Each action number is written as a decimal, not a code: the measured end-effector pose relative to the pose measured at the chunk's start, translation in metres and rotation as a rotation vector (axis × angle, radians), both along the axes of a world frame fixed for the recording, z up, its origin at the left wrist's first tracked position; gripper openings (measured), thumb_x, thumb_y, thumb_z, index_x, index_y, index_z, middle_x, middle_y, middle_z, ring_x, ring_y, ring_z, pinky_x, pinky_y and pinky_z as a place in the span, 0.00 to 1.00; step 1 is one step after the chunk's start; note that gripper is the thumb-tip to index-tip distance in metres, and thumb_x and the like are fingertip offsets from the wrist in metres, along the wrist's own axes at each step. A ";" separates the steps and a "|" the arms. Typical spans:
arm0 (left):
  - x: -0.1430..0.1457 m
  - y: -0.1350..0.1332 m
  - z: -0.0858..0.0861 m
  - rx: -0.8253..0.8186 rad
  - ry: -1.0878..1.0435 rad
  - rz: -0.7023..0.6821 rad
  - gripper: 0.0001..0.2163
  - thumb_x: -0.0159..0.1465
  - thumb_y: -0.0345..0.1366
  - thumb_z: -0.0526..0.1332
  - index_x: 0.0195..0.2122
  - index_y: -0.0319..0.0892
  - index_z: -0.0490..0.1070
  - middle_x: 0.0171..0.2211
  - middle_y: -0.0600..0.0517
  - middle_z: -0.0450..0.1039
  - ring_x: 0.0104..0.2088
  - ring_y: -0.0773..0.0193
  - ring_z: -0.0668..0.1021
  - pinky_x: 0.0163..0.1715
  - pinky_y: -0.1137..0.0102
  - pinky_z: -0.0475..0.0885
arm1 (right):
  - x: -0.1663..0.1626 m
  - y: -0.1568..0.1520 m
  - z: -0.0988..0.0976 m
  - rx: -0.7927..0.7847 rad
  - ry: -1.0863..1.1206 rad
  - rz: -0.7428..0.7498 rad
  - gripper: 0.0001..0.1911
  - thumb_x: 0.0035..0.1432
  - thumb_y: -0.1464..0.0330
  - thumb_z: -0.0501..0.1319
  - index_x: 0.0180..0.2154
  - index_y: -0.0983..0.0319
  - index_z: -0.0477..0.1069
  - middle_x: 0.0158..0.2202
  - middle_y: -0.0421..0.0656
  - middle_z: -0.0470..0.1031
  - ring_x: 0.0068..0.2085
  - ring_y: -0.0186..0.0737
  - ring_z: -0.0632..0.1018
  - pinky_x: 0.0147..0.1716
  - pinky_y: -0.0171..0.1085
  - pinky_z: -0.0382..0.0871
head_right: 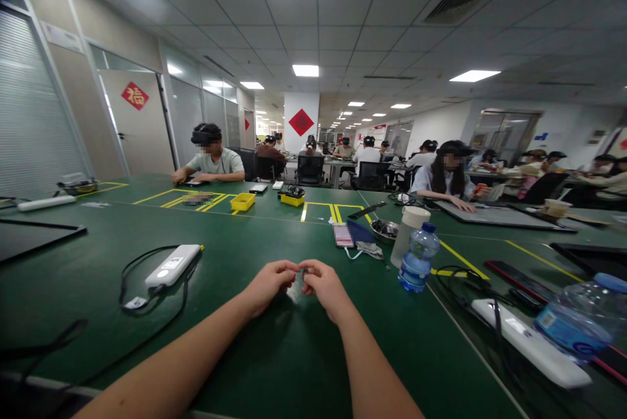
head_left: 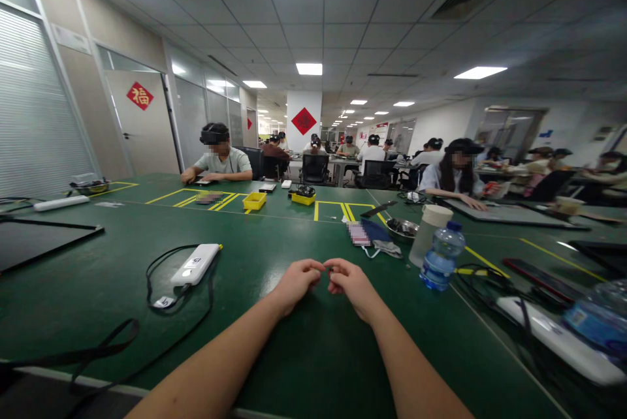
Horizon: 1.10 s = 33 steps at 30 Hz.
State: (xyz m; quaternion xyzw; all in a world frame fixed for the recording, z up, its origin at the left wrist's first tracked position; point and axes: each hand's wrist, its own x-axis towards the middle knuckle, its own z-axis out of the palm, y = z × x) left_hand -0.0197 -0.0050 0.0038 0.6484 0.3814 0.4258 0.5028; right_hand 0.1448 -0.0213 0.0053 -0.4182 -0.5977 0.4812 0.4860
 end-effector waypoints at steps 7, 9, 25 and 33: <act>0.002 -0.005 0.009 -0.250 -0.506 -0.158 0.09 0.51 0.29 0.63 0.34 0.37 0.71 0.30 0.49 0.72 0.27 0.72 0.73 0.31 0.76 0.68 | 0.002 -0.005 0.013 0.009 0.377 0.011 0.12 0.42 0.71 0.64 0.34 0.62 0.67 0.33 0.42 0.73 0.29 0.33 0.73 0.27 0.32 0.64; 0.002 -0.004 0.009 -0.281 -0.568 -0.147 0.09 0.51 0.28 0.63 0.34 0.37 0.70 0.32 0.49 0.73 0.28 0.72 0.74 0.34 0.75 0.69 | 0.001 -0.006 0.016 -0.011 0.408 0.035 0.12 0.43 0.71 0.64 0.34 0.62 0.68 0.34 0.43 0.73 0.31 0.34 0.73 0.32 0.35 0.66; 0.000 -0.002 0.005 -0.118 -0.476 -0.115 0.10 0.48 0.26 0.64 0.32 0.36 0.68 0.29 0.51 0.72 0.27 0.70 0.74 0.31 0.74 0.68 | -0.002 -0.007 0.008 -0.069 0.231 -0.006 0.15 0.42 0.66 0.65 0.34 0.63 0.67 0.28 0.40 0.72 0.28 0.35 0.75 0.30 0.35 0.69; 0.002 -0.006 0.008 0.044 -0.265 -0.017 0.10 0.48 0.28 0.63 0.33 0.36 0.69 0.29 0.51 0.71 0.30 0.68 0.74 0.33 0.72 0.67 | -0.004 -0.007 0.009 -0.006 0.175 -0.050 0.13 0.40 0.68 0.65 0.33 0.63 0.69 0.25 0.39 0.71 0.26 0.33 0.73 0.29 0.35 0.68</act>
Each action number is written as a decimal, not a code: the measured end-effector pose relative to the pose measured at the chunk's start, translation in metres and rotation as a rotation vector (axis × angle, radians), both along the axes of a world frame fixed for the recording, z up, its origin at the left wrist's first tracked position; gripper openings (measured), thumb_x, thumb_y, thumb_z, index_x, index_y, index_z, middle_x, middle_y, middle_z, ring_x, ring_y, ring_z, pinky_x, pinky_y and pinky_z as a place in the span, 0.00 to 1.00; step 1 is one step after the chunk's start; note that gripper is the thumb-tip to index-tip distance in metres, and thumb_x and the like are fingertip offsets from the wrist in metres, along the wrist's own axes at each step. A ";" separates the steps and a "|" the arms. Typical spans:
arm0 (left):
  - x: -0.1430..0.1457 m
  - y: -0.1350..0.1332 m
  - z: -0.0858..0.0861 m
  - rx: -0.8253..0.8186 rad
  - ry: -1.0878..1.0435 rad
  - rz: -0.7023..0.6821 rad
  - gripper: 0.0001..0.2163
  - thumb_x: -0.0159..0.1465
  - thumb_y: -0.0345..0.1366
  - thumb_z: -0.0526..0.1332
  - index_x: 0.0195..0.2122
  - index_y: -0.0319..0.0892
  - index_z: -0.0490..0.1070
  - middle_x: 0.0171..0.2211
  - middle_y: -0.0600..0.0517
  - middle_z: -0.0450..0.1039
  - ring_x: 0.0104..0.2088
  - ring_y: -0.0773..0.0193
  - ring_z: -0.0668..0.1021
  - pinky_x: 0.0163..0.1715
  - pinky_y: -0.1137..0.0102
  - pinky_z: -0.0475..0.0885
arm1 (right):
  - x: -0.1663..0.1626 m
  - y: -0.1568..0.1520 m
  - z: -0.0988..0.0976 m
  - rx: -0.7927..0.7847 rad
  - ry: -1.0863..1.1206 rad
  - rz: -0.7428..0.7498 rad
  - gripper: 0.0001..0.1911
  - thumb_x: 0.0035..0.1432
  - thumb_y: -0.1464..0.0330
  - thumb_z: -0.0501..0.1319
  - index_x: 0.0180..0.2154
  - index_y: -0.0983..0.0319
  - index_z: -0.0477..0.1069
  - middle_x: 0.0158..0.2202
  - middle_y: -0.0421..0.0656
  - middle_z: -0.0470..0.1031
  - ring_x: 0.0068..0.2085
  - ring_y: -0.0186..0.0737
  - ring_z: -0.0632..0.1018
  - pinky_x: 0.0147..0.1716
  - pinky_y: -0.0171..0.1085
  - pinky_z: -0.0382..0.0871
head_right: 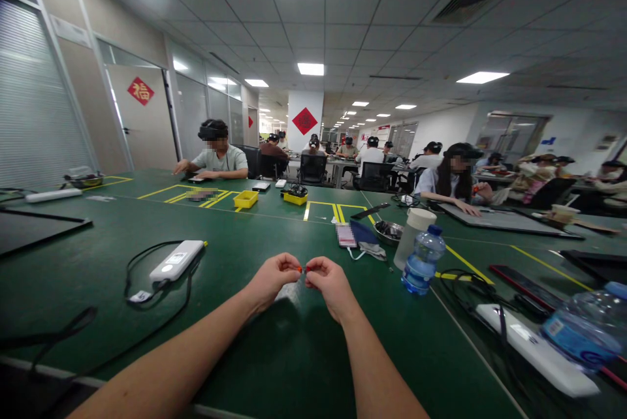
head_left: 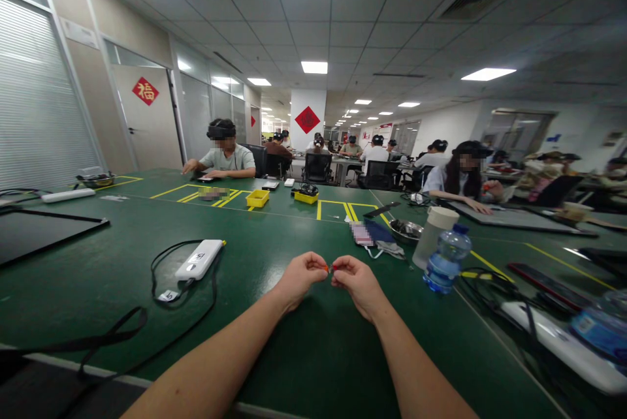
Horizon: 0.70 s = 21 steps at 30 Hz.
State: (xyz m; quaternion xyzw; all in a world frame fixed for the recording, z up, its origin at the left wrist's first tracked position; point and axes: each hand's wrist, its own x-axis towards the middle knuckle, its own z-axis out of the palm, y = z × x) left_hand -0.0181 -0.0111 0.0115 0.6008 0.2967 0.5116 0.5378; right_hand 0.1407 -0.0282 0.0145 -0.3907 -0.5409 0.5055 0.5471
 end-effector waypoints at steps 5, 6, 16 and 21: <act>0.001 -0.002 0.003 0.065 0.088 0.028 0.08 0.49 0.30 0.63 0.31 0.37 0.68 0.28 0.51 0.72 0.29 0.67 0.74 0.31 0.73 0.68 | 0.002 0.001 -0.003 0.028 -0.097 -0.029 0.13 0.43 0.66 0.63 0.33 0.64 0.69 0.23 0.39 0.70 0.24 0.33 0.72 0.25 0.34 0.67; 0.000 -0.002 0.003 0.072 0.109 0.030 0.08 0.49 0.30 0.63 0.31 0.37 0.68 0.28 0.51 0.72 0.29 0.67 0.74 0.31 0.73 0.68 | 0.002 0.002 -0.003 0.034 -0.118 -0.030 0.13 0.44 0.65 0.63 0.33 0.64 0.69 0.23 0.39 0.70 0.23 0.33 0.72 0.25 0.34 0.66; -0.001 0.001 0.001 0.119 0.195 0.072 0.07 0.51 0.31 0.62 0.32 0.37 0.70 0.29 0.50 0.73 0.30 0.66 0.74 0.31 0.73 0.68 | 0.001 0.002 -0.002 0.149 -0.233 -0.025 0.10 0.44 0.68 0.62 0.32 0.63 0.68 0.25 0.38 0.70 0.26 0.33 0.72 0.28 0.33 0.66; -0.002 0.002 0.003 0.184 0.241 0.104 0.07 0.52 0.32 0.61 0.31 0.37 0.70 0.28 0.51 0.73 0.29 0.67 0.74 0.31 0.73 0.67 | 0.002 0.002 -0.002 0.126 -0.195 -0.009 0.11 0.43 0.67 0.63 0.33 0.63 0.68 0.25 0.39 0.70 0.26 0.33 0.72 0.28 0.33 0.66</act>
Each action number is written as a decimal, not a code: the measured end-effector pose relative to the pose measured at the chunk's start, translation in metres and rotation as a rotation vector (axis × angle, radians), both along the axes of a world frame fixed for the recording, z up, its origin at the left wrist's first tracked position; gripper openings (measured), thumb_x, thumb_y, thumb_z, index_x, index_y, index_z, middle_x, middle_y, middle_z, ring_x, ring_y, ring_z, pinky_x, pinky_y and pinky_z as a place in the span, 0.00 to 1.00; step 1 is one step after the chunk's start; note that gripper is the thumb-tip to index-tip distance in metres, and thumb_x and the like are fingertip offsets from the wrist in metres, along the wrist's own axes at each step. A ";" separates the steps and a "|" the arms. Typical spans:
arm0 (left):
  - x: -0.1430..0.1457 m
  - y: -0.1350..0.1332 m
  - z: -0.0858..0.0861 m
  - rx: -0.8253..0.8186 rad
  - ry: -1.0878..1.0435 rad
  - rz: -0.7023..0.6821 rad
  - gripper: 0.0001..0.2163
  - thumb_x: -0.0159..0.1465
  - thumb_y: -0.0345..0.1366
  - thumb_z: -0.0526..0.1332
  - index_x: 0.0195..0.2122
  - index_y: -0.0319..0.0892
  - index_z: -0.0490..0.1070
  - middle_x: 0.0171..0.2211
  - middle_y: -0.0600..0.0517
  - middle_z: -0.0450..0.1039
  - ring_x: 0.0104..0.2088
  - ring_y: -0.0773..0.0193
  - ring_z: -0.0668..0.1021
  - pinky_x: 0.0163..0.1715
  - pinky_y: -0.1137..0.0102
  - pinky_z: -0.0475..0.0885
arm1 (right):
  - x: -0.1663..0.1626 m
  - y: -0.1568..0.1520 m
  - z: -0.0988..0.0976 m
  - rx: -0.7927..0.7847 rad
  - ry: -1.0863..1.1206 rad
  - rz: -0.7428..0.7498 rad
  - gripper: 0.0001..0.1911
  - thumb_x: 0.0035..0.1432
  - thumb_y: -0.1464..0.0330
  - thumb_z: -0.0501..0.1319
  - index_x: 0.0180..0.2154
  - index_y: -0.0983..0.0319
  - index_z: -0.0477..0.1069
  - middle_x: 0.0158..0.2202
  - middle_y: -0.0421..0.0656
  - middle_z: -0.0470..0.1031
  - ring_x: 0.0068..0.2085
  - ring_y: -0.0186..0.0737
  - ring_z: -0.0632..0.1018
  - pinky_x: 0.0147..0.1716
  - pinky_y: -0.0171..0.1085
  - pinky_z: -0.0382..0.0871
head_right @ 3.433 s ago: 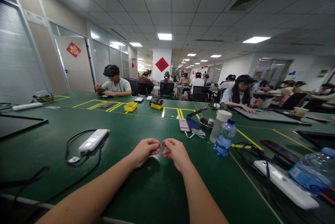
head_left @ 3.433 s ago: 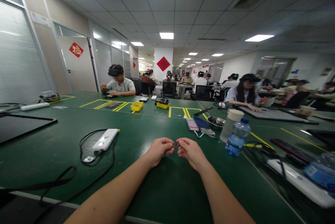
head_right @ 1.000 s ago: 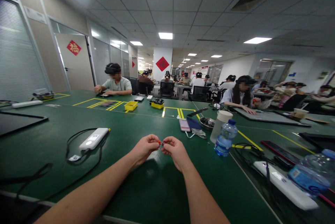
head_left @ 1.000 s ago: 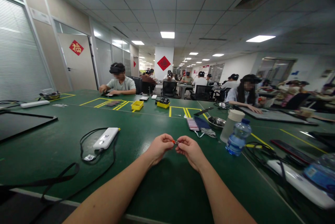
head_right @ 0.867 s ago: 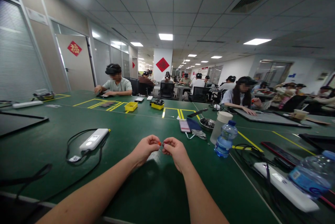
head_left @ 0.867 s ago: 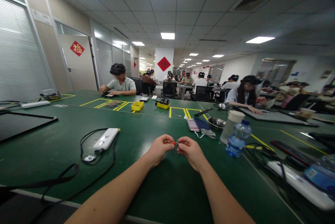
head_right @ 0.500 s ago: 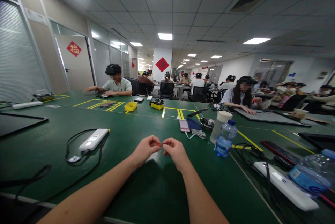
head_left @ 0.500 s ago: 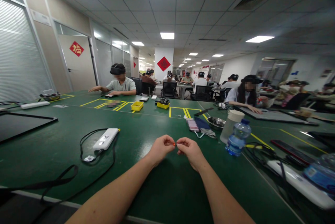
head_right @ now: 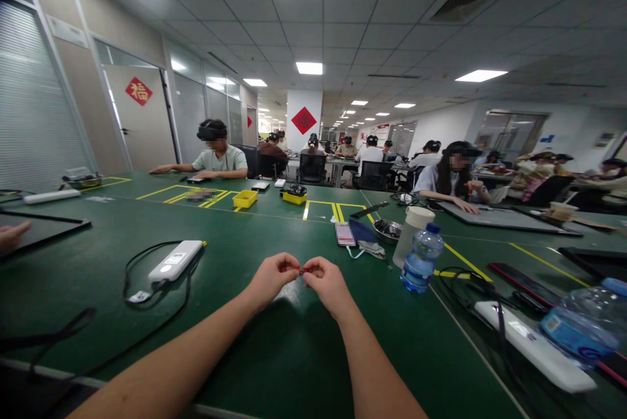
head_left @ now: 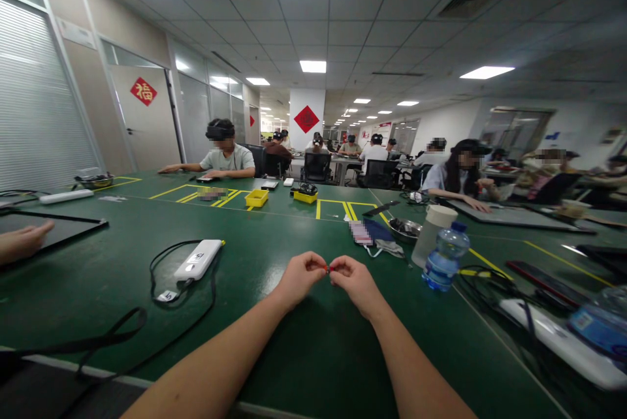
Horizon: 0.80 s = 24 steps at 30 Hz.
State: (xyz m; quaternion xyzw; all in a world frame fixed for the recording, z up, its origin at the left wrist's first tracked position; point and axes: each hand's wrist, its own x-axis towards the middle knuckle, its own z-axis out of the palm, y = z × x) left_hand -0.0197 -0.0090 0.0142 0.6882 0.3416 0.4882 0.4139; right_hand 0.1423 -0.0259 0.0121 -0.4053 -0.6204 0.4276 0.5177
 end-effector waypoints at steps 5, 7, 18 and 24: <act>-0.003 0.000 0.000 0.075 0.027 0.028 0.06 0.53 0.33 0.60 0.32 0.38 0.70 0.29 0.51 0.73 0.29 0.67 0.73 0.30 0.73 0.67 | 0.001 -0.001 0.000 -0.056 0.035 0.000 0.13 0.44 0.64 0.63 0.32 0.64 0.70 0.26 0.41 0.72 0.25 0.33 0.72 0.26 0.34 0.66; -0.004 0.000 0.000 0.086 0.052 0.033 0.06 0.54 0.34 0.60 0.32 0.38 0.71 0.28 0.51 0.73 0.28 0.67 0.73 0.30 0.74 0.67 | 0.002 -0.001 0.000 -0.079 0.034 -0.011 0.14 0.44 0.63 0.63 0.33 0.65 0.70 0.26 0.41 0.72 0.24 0.34 0.72 0.25 0.34 0.66; -0.005 -0.002 0.002 0.211 0.137 0.072 0.05 0.55 0.32 0.59 0.31 0.40 0.72 0.29 0.51 0.72 0.30 0.67 0.73 0.32 0.73 0.66 | 0.002 0.000 0.001 -0.037 -0.006 0.019 0.12 0.46 0.66 0.62 0.34 0.64 0.71 0.28 0.41 0.72 0.25 0.32 0.71 0.27 0.33 0.65; -0.012 0.000 0.007 0.277 0.146 -0.019 0.03 0.55 0.31 0.60 0.30 0.40 0.72 0.35 0.50 0.70 0.34 0.67 0.72 0.34 0.73 0.66 | 0.003 -0.003 0.002 -0.049 -0.074 0.045 0.12 0.47 0.66 0.61 0.35 0.64 0.72 0.28 0.41 0.73 0.25 0.32 0.71 0.27 0.34 0.64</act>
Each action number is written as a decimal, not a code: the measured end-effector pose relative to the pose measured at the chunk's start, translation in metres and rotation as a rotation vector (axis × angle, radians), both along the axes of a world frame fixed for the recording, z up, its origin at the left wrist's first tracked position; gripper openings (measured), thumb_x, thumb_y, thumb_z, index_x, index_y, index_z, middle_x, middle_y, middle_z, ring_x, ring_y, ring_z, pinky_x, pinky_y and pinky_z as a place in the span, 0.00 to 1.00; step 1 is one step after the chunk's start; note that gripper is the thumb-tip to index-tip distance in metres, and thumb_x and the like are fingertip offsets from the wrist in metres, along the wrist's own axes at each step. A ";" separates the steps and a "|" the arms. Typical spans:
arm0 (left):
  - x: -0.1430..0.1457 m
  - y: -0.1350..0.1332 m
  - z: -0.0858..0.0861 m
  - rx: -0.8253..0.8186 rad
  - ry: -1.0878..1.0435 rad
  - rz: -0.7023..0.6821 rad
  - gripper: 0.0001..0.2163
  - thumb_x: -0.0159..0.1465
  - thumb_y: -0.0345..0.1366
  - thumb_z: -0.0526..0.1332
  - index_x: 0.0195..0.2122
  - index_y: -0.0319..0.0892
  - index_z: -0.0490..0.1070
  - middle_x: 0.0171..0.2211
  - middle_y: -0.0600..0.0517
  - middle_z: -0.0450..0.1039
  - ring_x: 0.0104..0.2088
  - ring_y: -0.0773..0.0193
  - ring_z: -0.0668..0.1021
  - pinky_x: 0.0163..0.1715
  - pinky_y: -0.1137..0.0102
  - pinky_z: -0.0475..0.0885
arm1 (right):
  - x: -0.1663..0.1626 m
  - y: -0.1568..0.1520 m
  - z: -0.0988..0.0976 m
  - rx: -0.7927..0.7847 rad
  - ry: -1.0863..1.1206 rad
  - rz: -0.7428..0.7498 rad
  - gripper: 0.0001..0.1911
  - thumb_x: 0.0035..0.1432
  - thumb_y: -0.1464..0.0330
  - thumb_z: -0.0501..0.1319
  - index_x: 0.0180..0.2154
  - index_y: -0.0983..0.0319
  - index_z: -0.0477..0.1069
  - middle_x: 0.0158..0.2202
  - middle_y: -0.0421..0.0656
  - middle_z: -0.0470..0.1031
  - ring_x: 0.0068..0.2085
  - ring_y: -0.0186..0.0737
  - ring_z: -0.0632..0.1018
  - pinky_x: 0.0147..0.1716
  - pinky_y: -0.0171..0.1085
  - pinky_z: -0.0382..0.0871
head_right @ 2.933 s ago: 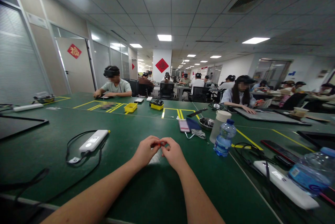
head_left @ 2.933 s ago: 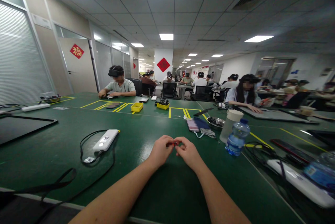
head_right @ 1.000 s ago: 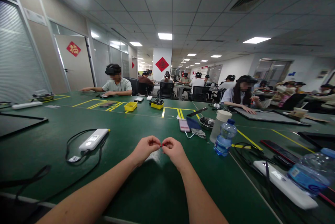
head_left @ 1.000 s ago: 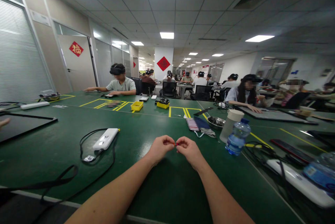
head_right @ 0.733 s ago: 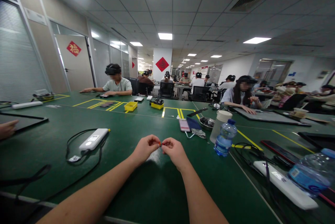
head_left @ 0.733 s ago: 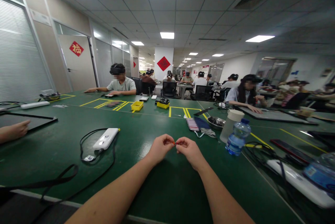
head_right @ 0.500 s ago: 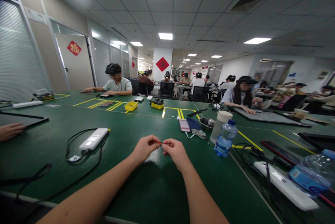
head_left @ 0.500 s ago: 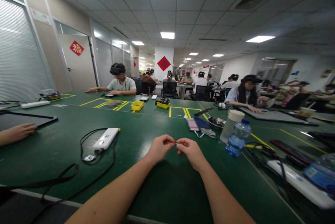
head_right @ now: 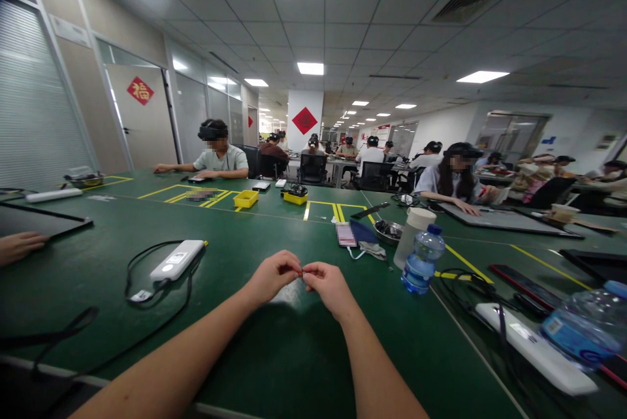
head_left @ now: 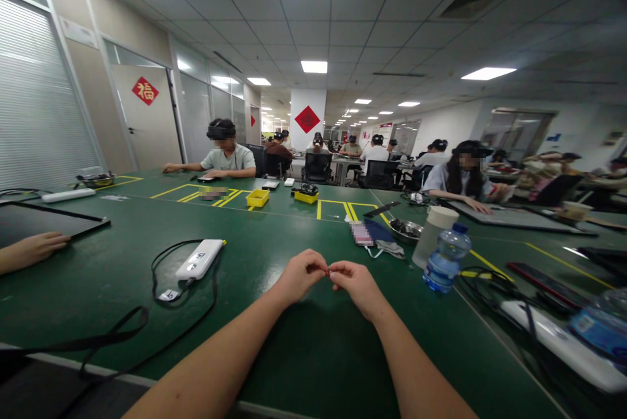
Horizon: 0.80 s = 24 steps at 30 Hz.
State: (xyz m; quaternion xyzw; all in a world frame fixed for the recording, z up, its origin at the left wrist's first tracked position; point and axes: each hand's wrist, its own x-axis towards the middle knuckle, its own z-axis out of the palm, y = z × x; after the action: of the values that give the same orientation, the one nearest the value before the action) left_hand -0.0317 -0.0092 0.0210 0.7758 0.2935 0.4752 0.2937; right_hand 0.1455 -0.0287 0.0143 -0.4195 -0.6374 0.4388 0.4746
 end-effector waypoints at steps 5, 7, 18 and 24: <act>-0.005 0.002 -0.003 -0.101 0.050 -0.114 0.04 0.54 0.32 0.61 0.31 0.38 0.69 0.33 0.51 0.69 0.32 0.69 0.71 0.32 0.73 0.65 | -0.001 0.000 -0.001 -0.004 0.029 0.043 0.13 0.48 0.65 0.60 0.36 0.64 0.72 0.27 0.41 0.73 0.26 0.33 0.71 0.29 0.35 0.65; -0.005 0.001 -0.003 -0.157 0.079 -0.125 0.07 0.53 0.32 0.61 0.33 0.39 0.67 0.27 0.55 0.67 0.27 0.71 0.69 0.28 0.75 0.64 | -0.002 0.000 -0.002 -0.033 0.116 0.053 0.15 0.47 0.65 0.62 0.38 0.63 0.69 0.28 0.41 0.72 0.25 0.32 0.71 0.28 0.35 0.65; 0.001 -0.009 0.004 -0.145 0.137 -0.102 0.10 0.52 0.31 0.62 0.35 0.39 0.66 0.27 0.55 0.67 0.27 0.70 0.70 0.27 0.75 0.65 | 0.000 0.003 -0.005 -0.074 0.167 0.091 0.12 0.46 0.64 0.63 0.32 0.65 0.69 0.24 0.40 0.71 0.23 0.30 0.68 0.23 0.32 0.59; 0.001 -0.017 0.014 0.010 0.223 -0.128 0.14 0.53 0.30 0.61 0.43 0.43 0.70 0.40 0.50 0.69 0.34 0.68 0.72 0.34 0.73 0.68 | -0.002 0.002 -0.004 -0.091 0.288 0.085 0.17 0.42 0.64 0.66 0.35 0.62 0.66 0.23 0.38 0.70 0.21 0.30 0.68 0.21 0.31 0.58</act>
State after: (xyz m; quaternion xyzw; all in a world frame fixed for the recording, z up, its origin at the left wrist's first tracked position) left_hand -0.0306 -0.0262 0.0350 0.8424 0.2719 0.3675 0.2852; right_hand 0.1433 -0.0267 0.0101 -0.3459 -0.5595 0.5426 0.5224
